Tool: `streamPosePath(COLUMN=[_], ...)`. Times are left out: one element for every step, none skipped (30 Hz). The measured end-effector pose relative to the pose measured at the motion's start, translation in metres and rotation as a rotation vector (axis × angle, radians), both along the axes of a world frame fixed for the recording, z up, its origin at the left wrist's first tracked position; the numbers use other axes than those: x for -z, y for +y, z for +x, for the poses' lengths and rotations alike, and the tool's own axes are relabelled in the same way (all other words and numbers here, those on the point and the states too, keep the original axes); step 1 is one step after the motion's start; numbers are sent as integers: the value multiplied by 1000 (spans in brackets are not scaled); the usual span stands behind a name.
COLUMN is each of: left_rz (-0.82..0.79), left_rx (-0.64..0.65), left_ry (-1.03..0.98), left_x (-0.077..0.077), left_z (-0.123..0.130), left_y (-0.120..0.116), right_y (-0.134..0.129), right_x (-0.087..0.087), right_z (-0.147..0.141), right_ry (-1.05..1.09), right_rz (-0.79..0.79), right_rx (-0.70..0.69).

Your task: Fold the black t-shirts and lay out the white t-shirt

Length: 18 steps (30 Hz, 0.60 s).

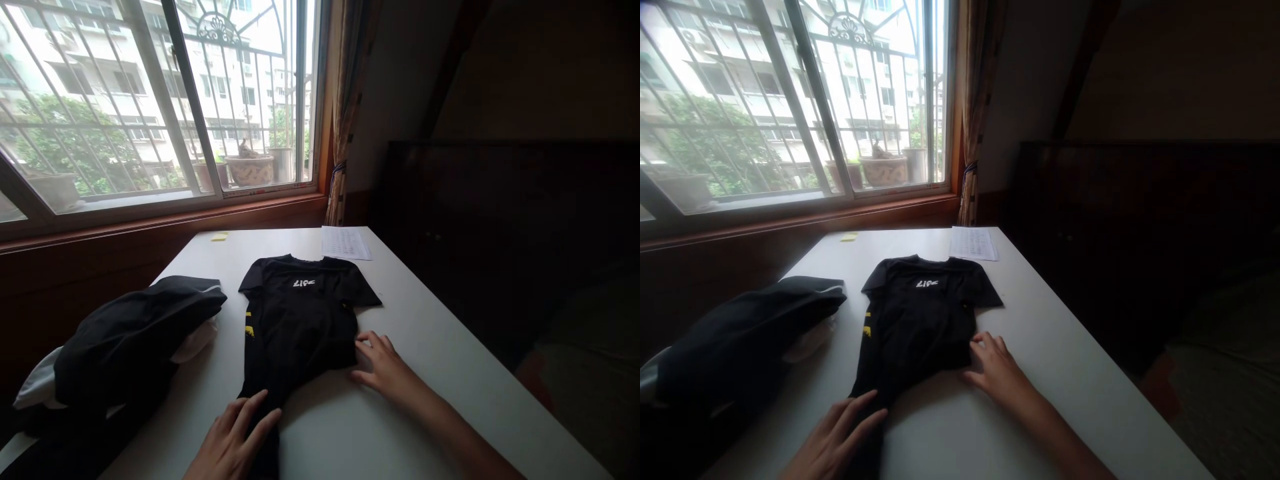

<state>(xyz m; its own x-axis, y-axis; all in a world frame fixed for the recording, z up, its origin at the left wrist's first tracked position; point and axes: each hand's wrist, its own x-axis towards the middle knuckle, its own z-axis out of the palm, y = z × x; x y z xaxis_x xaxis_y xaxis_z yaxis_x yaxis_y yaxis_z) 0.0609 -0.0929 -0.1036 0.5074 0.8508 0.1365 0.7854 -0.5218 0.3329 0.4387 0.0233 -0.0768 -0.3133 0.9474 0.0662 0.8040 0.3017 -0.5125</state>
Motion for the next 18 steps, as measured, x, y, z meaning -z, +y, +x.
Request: streamPosePath(left_rz=[14,14,-3,-32,-67,-101,-129,-150,-172,-189,-203,-227,-221,-219,-221,-217,-227,-241], left_rx=[-47,-88,-123,-153,-184,-230,-292,-373,-468,-575,-694,-802,-914,-985,-1006,-1019,-1026,-1034], left_ry=[-36,-83,-137,-198,-267,-345,-430,-524,-628,-743,-878,-1018,-1153,-1249,-1288,-1311,-1318,-1326], left_x=[7,10,11,9,5,-1,-9,-19,-30,-41,-54,-67,-79,-90,-99,-106,-111,-113], left_z=[2,3,4,3,1,-2,-6,-12,-17,-23,-28,-33,-37,-41,-45,-48,-52,-57], left_y=[-1,0,1,2,5,7,10,13,15,17,19,20,21,21,20,18,16,12], right_y=[1,2,4,7,10,13,17,19,22,23,23,23,22,20,18,16,14,11], right_x=[4,8,12,15,17,18,17,16,13,8,3,-4,-11,-20,-28,-38,-47,-56], right_z=[-6,-13,-20,-27,-34,-40,-45,-49,-51,-53,-53,-53,-51,-49,-47,-43,-40,-35], right_ry=[12,28,49,75,106,145,195,262,350,455,575,704,834,956,1060,1144,1206,1241], right_rz=[10,18,28,41,53,59,57,44,21,-10,-44,-79,-113,-142,-162,-168,-154,-123], right_rx=[0,1,8,21,35,46,53,54,55,60,76,104,143,186,229,266,294,315])
